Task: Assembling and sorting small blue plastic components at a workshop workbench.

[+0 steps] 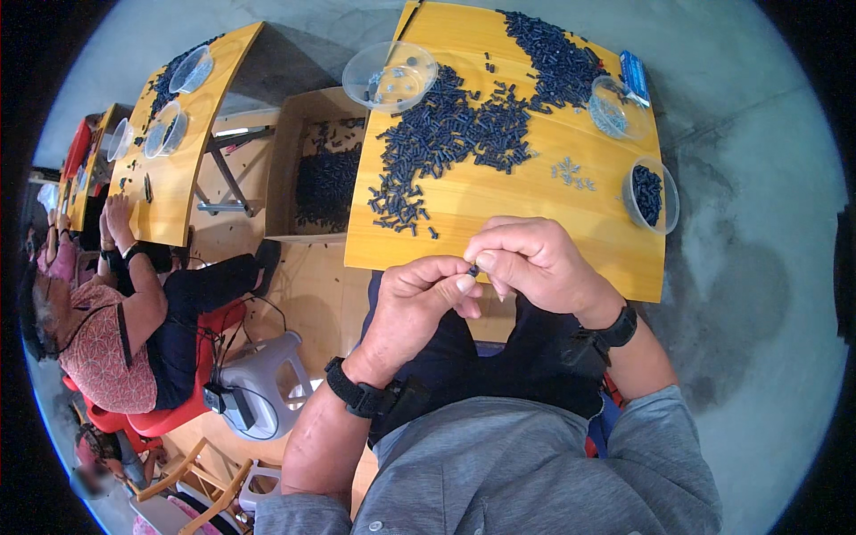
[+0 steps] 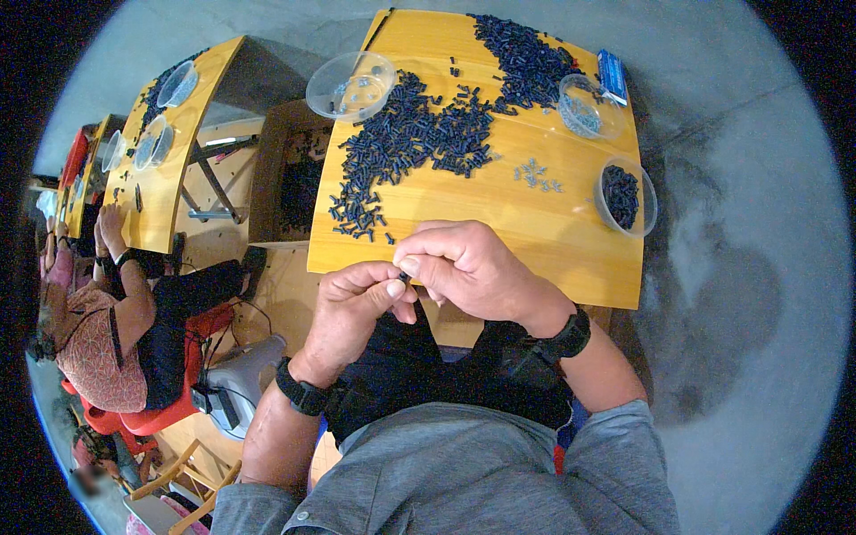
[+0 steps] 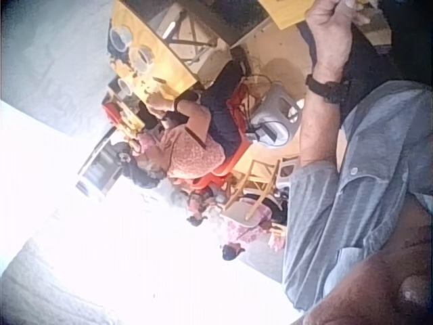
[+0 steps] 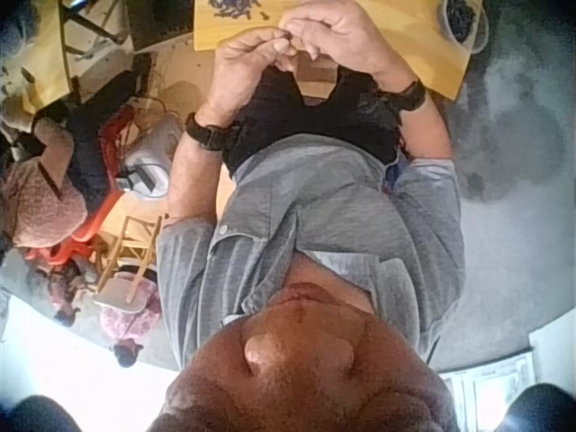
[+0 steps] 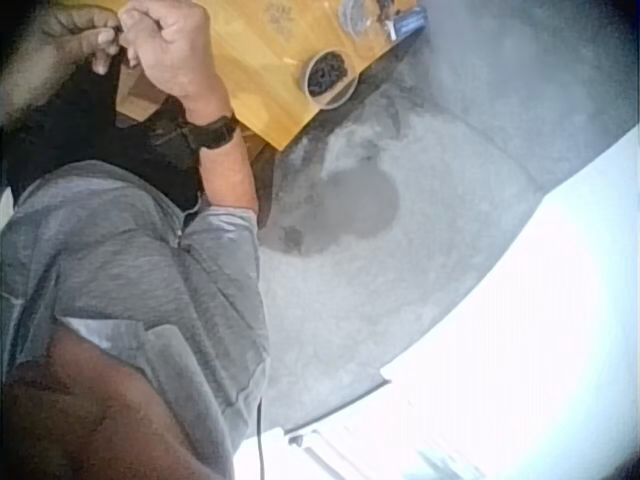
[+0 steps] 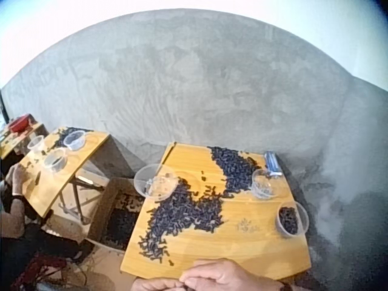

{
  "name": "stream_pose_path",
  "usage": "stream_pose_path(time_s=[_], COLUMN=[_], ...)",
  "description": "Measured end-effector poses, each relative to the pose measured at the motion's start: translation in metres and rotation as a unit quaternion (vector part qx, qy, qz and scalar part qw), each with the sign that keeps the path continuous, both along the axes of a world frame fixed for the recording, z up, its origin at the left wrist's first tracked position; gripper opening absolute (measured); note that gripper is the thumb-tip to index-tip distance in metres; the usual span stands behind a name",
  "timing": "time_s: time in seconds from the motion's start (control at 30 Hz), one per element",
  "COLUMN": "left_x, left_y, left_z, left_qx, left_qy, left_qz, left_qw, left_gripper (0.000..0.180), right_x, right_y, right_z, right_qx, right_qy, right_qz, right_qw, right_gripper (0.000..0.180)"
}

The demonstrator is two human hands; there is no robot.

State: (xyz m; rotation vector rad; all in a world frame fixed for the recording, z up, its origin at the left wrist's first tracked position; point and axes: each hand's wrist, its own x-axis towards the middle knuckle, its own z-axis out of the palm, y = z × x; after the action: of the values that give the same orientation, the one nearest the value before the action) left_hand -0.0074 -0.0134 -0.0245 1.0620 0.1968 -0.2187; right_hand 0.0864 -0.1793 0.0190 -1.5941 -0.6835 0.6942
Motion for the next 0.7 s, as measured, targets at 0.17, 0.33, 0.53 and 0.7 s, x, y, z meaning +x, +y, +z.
stream_pose_path(time_s=[0.17, 0.33, 0.53, 0.7], left_x=[0.0004, 0.0003, -0.0003, -0.0016], left_y=[-0.0007, -0.0002, 0.0003, -0.0035], left_z=[0.0013, 0.0045, 0.007, 0.007], left_qx=[-0.001, 0.006, -0.017, -0.006], left_qy=[0.003, 0.007, 0.036, 0.037], left_qz=[-0.008, -0.012, -0.052, -0.036], left_qw=[1.0, 1.0, 0.998, 0.999], left_gripper=[0.013, 0.012, 0.012, 0.012], right_x=[-0.0031, -0.0009, 0.0038, 0.0006], right_y=[-0.0026, -0.0052, -0.0078, -0.0077], right_z=[-0.0035, -0.0092, -0.0042, -0.0063], right_qx=[0.021, 0.031, 0.025, 0.019], right_qy=[0.083, 0.097, 0.098, 0.118], right_qz=[-0.031, -0.01, 0.045, 0.033], right_qw=[0.996, 0.995, 0.994, 0.992], right_gripper=[0.014, 0.013, 0.013, 0.014])
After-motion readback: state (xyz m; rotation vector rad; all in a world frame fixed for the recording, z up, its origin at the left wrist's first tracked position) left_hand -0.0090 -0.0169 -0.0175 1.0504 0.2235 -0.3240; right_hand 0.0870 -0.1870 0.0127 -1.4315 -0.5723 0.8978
